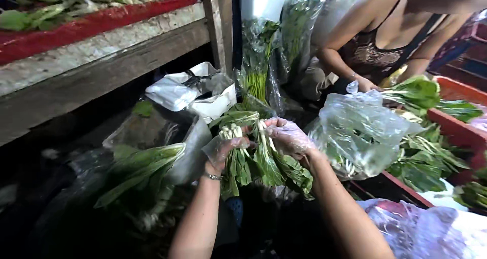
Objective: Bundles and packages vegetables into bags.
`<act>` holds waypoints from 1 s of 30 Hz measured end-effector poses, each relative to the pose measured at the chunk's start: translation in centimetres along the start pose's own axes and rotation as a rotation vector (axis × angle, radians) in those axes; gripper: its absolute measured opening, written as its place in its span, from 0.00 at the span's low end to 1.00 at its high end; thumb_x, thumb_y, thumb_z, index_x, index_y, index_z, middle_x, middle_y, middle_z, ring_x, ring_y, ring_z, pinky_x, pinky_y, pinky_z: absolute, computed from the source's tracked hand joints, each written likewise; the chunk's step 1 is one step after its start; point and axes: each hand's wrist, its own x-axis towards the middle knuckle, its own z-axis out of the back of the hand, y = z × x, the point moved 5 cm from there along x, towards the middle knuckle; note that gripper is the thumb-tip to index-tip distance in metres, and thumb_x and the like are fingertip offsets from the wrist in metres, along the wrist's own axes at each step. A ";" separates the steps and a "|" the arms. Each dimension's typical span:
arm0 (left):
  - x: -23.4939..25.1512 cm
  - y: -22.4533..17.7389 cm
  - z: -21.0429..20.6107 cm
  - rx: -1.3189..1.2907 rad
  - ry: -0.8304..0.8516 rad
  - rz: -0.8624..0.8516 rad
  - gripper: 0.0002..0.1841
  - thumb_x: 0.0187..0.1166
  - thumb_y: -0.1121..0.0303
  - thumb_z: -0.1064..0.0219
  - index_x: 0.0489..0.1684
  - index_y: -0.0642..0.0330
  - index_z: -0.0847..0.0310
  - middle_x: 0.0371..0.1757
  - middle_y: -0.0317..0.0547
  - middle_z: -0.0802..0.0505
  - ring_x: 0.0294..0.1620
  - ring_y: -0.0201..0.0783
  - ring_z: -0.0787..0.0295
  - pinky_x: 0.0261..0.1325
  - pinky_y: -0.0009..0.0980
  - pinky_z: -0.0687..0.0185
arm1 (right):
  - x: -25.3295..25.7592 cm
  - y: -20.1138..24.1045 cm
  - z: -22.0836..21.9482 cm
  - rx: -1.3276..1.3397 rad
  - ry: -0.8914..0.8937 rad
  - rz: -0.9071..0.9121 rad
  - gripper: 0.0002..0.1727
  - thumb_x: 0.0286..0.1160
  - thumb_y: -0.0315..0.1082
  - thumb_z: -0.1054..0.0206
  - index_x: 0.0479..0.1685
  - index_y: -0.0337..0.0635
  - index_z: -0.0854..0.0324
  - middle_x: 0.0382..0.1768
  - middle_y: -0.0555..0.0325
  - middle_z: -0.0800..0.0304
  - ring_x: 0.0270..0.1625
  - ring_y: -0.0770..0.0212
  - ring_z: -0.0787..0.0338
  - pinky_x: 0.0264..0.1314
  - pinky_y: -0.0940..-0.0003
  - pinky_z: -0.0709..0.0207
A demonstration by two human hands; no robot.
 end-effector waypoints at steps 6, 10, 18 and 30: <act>0.1 0.0 0.0 0.013 0.068 0.020 0.33 0.63 0.51 0.21 0.64 0.66 0.18 0.44 0.41 0.05 0.42 0.33 0.08 0.53 0.30 0.11 | 0.9 -1.0 -0.3 -0.033 -0.012 0.081 0.10 0.75 0.23 0.32 0.51 0.41 0.19 0.31 0.65 0.11 0.28 0.75 0.15 0.30 0.80 0.19; 0.0 -0.2 -0.2 0.103 0.062 0.018 0.35 0.62 0.49 0.22 0.66 0.66 0.19 0.47 0.39 0.04 0.46 0.31 0.08 0.54 0.28 0.12 | 0.9 -0.7 -0.7 -0.122 -0.095 0.199 0.14 0.69 0.19 0.28 0.51 0.38 0.19 0.33 0.64 0.11 0.32 0.75 0.13 0.36 0.79 0.16; -1.0 -0.6 0.0 0.067 -0.039 -0.118 0.25 0.61 0.53 0.18 0.53 0.55 0.13 0.46 0.33 0.04 0.48 0.26 0.08 0.57 0.27 0.12 | 0.7 -0.3 -1.9 -0.344 -0.142 0.485 0.13 0.67 0.22 0.24 0.49 0.33 0.17 0.36 0.59 0.11 0.35 0.72 0.11 0.40 0.76 0.13; -1.6 -1.2 -0.7 0.113 -0.190 -0.277 0.22 0.54 0.48 0.14 0.42 0.48 0.12 0.37 0.19 0.06 0.43 0.15 0.10 0.51 0.19 0.13 | -0.5 0.1 -4.4 -0.270 -0.101 0.554 0.12 0.69 0.21 0.30 0.52 0.32 0.16 0.42 0.60 0.10 0.40 0.78 0.13 0.45 0.80 0.16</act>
